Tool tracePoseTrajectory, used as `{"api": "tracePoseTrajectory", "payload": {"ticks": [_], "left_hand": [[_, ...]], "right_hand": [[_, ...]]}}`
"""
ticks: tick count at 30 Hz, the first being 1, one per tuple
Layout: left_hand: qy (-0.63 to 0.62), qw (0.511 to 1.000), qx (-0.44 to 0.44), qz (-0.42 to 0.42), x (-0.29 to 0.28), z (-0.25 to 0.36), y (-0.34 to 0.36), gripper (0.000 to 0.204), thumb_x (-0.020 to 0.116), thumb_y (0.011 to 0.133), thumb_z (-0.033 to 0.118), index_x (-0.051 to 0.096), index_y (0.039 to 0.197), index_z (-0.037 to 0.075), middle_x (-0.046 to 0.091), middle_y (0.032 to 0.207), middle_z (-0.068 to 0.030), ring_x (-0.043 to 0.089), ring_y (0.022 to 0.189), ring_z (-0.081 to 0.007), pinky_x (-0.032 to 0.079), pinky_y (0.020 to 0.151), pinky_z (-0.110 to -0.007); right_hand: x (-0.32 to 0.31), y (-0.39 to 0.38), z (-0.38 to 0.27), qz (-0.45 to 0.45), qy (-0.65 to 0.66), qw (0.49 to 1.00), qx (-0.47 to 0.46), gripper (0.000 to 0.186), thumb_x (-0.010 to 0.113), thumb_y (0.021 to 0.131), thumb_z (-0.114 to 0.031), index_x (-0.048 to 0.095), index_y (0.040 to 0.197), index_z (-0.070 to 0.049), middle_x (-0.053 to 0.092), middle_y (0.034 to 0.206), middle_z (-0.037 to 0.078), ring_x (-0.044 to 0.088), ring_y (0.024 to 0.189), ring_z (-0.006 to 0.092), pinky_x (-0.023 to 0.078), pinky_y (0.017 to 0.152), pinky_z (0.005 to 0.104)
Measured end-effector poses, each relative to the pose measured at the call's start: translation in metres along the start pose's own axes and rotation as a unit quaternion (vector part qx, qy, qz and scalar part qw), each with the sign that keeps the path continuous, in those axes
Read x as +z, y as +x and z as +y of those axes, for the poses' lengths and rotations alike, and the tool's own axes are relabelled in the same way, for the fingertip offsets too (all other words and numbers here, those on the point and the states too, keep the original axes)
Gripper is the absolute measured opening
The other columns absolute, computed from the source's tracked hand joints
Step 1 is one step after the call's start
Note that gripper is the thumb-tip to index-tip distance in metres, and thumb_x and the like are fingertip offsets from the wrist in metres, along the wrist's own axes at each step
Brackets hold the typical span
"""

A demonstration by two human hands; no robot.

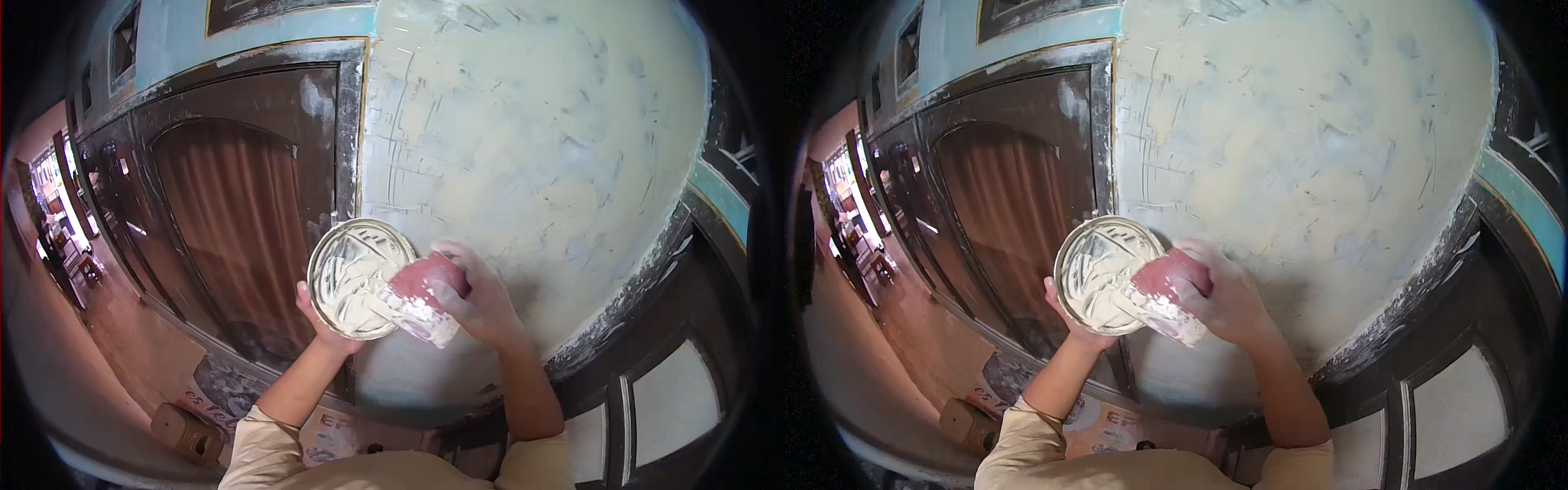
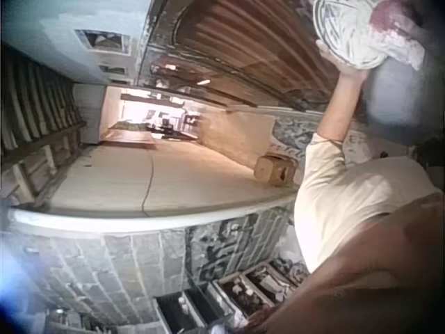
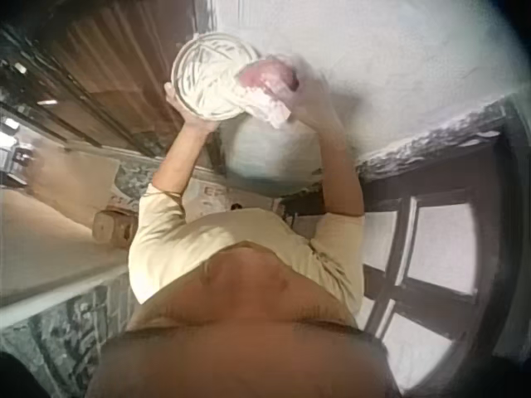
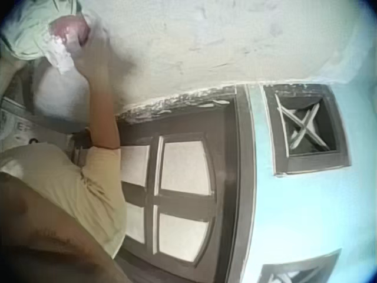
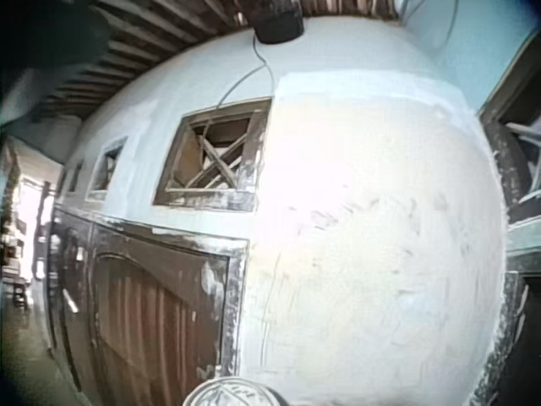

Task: The person applies putty to a wall using a putty spreader to patch or smooth the surface.

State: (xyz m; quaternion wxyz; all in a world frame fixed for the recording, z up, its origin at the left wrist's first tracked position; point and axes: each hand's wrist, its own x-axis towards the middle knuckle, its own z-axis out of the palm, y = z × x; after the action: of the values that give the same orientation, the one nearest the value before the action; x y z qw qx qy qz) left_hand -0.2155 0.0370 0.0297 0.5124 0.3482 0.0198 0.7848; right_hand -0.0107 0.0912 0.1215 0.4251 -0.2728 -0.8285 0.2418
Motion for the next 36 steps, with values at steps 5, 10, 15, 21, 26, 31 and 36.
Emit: {"api": "tracePoseTrajectory", "payload": {"ticks": [5, 10, 15, 21, 26, 31, 36], "left_hand": [[-0.022, 0.999, -0.039, 0.012, 0.039, -0.028, -0.011, 0.098, 0.037, 0.081, 0.081, 0.032, 0.148, 0.010, 0.039, 0.148, -0.0148, 0.042, 0.133, -0.0332, 0.036, 0.110, -0.048], [-0.037, 0.994, -0.088, 0.048, 0.077, -0.049, -0.027, 0.094, 0.037, 0.079, 0.082, 0.041, 0.144, 0.015, 0.043, 0.147, -0.0123, 0.044, 0.131, -0.0352, 0.036, 0.108, -0.053], [-0.068, 0.991, -0.104, 0.050, 0.138, -0.055, -0.045, 0.092, 0.037, 0.080, 0.082, 0.042, 0.143, 0.015, 0.044, 0.146, -0.0118, 0.045, 0.130, -0.0358, 0.036, 0.106, -0.056], [-0.064, 0.989, -0.120, 0.063, 0.196, -0.047, -0.072, 0.089, 0.039, 0.080, 0.081, 0.047, 0.139, 0.015, 0.047, 0.142, -0.0129, 0.047, 0.126, -0.0381, 0.039, 0.102, -0.061], [-0.025, 0.995, -0.071, 0.068, 0.229, -0.058, -0.079, 0.088, 0.039, 0.080, 0.081, 0.048, 0.139, 0.016, 0.048, 0.142, -0.0107, 0.048, 0.126, -0.0364, 0.039, 0.103, -0.059], [-0.036, 0.993, -0.088, 0.076, 0.256, -0.089, -0.078, 0.090, 0.038, 0.079, 0.083, 0.049, 0.139, 0.016, 0.050, 0.140, -0.0104, 0.048, 0.126, -0.0357, 0.039, 0.104, -0.057], [-0.011, 0.992, -0.095, 0.083, 0.262, -0.113, -0.084, 0.089, 0.038, 0.079, 0.082, 0.049, 0.138, 0.016, 0.051, 0.139, -0.0109, 0.049, 0.125, -0.0363, 0.039, 0.103, -0.058]], "right_hand": [[-0.053, 0.008, -0.003, -0.016, -0.136, 0.990, -0.036, 0.039, 0.070, 0.079, -0.018, 0.062, 0.114, -0.002, 0.068, 0.100, 0.020, 0.067, 0.089, 0.0322, 0.053, 0.080, 0.0366], [-0.089, -0.007, -0.015, -0.069, -0.210, 0.968, -0.121, 0.045, 0.069, 0.081, -0.038, 0.064, 0.108, -0.003, 0.067, 0.094, 0.021, 0.064, 0.086, 0.0382, 0.050, 0.078, 0.0462], [-0.145, -0.030, -0.032, -0.019, -0.240, 0.958, -0.157, 0.040, 0.070, 0.081, -0.042, 0.057, 0.094, -0.006, 0.063, 0.080, 0.016, 0.061, 0.080, 0.0378, 0.046, 0.077, 0.0467], [-0.219, -0.071, -0.045, 0.030, -0.376, 0.864, -0.335, 0.038, 0.074, 0.074, -0.042, 0.056, 0.083, -0.010, 0.057, 0.078, 0.006, 0.058, 0.077, 0.0240, 0.040, 0.073, 0.0390], [-0.290, -0.082, -0.043, 0.086, -0.435, 0.846, -0.298, 0.039, 0.075, 0.073, -0.043, 0.057, 0.082, -0.010, 0.059, 0.080, 0.005, 0.057, 0.076, 0.0238, 0.041, 0.074, 0.0395], [-0.360, -0.059, -0.045, 0.218, -0.454, 0.841, -0.196, 0.049, 0.073, 0.074, -0.051, 0.055, 0.087, -0.007, 0.064, 0.080, 0.014, 0.057, 0.083, 0.0381, 0.046, 0.076, 0.0482], [-0.421, -0.018, -0.063, 0.328, -0.471, 0.810, -0.121, 0.060, 0.072, 0.074, -0.054, 0.054, 0.106, -0.006, 0.064, 0.083, 0.020, 0.059, 0.084, 0.0424, 0.048, 0.075, 0.0510]]}}
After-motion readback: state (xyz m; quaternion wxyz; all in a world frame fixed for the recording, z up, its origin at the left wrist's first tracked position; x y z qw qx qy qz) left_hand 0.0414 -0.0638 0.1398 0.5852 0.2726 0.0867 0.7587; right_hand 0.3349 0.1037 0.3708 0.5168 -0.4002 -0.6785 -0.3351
